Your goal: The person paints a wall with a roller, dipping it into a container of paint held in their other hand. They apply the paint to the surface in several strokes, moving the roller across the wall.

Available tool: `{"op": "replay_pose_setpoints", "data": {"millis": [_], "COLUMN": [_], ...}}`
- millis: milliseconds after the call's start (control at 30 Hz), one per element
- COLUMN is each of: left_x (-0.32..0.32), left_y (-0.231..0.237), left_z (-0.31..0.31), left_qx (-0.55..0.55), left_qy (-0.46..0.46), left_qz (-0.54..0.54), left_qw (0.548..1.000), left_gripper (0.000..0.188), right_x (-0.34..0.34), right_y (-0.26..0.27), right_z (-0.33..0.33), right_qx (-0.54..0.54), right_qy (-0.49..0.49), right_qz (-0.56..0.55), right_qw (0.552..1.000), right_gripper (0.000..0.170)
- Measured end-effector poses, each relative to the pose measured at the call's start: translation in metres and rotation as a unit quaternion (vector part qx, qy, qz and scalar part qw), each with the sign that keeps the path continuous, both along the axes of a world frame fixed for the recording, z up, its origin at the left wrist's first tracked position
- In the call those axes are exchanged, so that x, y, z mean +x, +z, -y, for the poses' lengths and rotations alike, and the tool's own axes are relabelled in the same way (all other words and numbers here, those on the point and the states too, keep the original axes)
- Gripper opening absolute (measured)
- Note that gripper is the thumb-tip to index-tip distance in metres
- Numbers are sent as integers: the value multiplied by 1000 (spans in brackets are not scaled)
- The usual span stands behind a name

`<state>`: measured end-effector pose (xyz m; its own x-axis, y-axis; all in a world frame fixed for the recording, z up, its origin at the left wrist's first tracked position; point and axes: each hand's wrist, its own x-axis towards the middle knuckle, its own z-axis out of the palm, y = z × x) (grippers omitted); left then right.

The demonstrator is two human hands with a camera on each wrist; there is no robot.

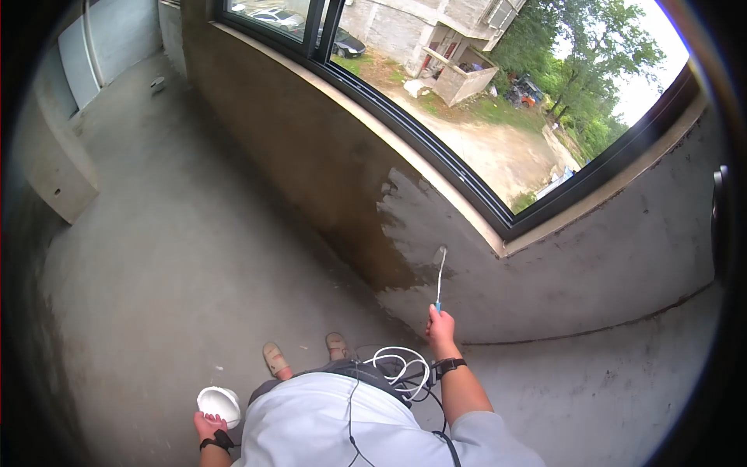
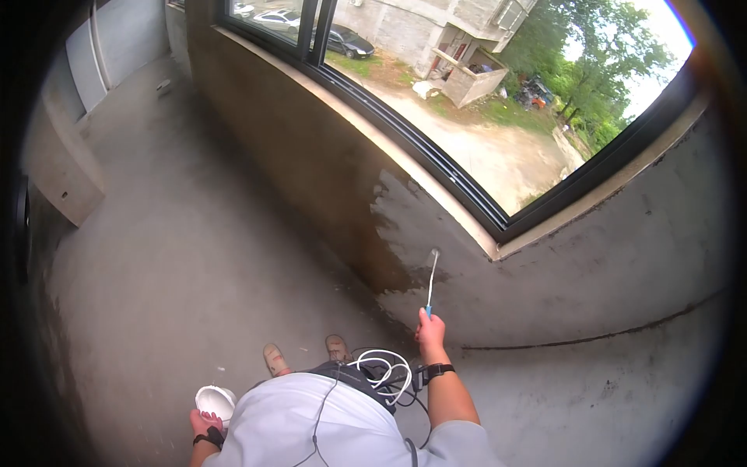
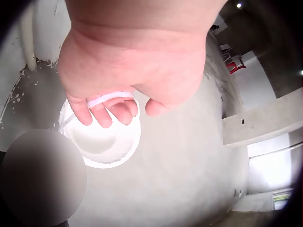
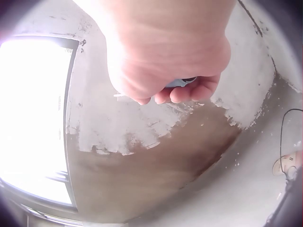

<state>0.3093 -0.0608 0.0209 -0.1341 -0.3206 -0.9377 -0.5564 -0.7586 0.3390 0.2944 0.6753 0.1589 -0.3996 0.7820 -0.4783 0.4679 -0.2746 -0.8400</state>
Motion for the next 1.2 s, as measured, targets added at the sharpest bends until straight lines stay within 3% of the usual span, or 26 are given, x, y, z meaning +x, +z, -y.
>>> {"op": "replay_pose_setpoints", "data": {"millis": [100,300,433,633,800,1133,1200], "left_x": [-29,-55,-42,-3,19,21,7], "left_y": [7,10,15,12,20,3,-5], "left_z": [3,0,-4,8,12,33,38], "left_qx": [25,23,13,-4,-19,-16,14], "left_qy": [-59,-61,-40,-40,39,-14,-58], "left_qz": [-8,-11,-8,11,64,113,64], "left_qw": [998,998,999,999,997,993,996], "left_gripper": [23,23,24,29,33,30,30], "right_x": [0,-24,-56,-122,-158,-105,-84], "right_y": [23,26,26,25,38,27,28], "right_z": [4,3,4,-8,-6,-7,-8], "right_qx": [24,-27,-65,-30,-62,-32,-36], "right_qy": [15,8,27,111,137,93,69], "right_qz": [-22,-60,-83,-68,-49,-19,-4], "right_qw": [999,998,994,991,987,995,997], "right_gripper": [34,34,34,35,34,33,33]}}
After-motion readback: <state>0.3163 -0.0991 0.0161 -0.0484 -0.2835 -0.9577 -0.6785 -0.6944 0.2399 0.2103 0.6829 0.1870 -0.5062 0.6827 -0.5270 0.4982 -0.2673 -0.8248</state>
